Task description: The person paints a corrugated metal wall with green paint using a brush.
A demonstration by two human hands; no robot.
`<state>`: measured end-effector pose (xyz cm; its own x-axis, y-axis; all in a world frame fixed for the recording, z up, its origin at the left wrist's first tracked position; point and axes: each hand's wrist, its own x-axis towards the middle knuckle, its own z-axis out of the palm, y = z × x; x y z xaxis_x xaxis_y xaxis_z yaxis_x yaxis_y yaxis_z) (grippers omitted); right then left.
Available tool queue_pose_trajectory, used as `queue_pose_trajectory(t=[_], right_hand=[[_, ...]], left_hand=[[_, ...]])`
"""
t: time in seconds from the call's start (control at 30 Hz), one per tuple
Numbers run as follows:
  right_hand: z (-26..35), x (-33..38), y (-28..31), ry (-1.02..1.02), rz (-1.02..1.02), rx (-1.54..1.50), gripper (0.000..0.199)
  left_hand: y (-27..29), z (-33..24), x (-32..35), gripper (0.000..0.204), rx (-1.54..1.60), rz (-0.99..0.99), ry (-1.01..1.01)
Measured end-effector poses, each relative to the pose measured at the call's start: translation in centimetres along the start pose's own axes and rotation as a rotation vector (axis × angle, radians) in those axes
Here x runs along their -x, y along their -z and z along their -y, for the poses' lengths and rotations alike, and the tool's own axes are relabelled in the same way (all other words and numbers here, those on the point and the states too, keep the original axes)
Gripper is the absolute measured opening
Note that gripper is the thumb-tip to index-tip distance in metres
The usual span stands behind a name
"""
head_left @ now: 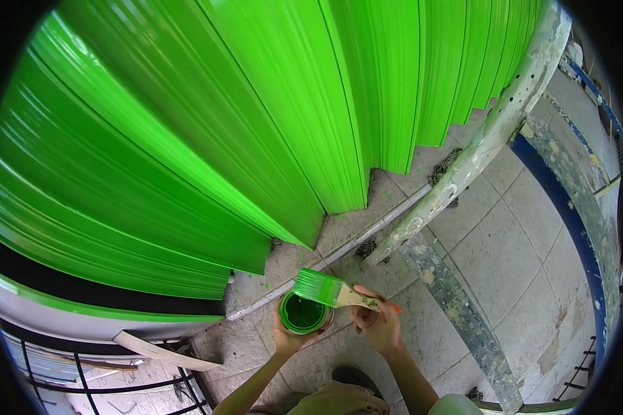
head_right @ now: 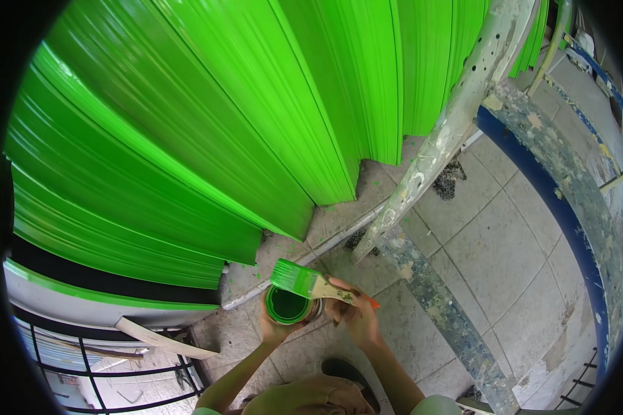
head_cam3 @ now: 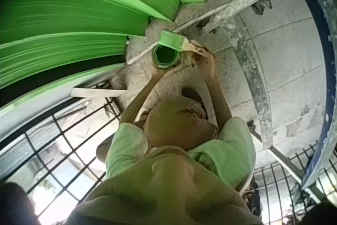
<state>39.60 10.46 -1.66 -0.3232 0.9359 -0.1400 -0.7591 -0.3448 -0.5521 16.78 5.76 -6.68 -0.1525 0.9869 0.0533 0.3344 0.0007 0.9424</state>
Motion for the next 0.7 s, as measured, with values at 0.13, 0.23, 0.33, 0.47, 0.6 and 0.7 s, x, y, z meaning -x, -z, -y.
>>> queue_pose_trajectory(t=[0.13,0.23,0.33,0.47,0.6,0.7], right_hand=[[-2.1,-1.6,-0.2,-0.056,0.067,-0.116,0.042],[-3.0,-1.9,-1.1,-0.109,0.06,-0.142,0.042],[-3.7,-2.3,-1.7,-0.171,0.166,-0.213,0.04],[-4.7,-2.4,-2.8,-0.157,0.202,-0.148,0.034],[-5.4,-1.3,-2.7,-0.263,0.131,0.214,0.032],[-1.8,-2.8,-0.7,-0.182,0.321,0.483,0.039]], left_hand=[[0.2,-0.1,0.8,0.119,0.023,0.018,-0.053],[1.4,-1.2,1.8,0.116,-0.266,-0.064,-0.082],[2.3,-2.7,2.8,0.106,-0.35,-0.282,-0.242],[-0.5,-6.5,1.0,0.078,0.234,-0.176,-0.022],[-3.8,-10.5,-2.0,0.049,0.662,-0.123,0.199],[-3.8,-10.8,-3.2,0.026,0.76,-0.144,0.251]])
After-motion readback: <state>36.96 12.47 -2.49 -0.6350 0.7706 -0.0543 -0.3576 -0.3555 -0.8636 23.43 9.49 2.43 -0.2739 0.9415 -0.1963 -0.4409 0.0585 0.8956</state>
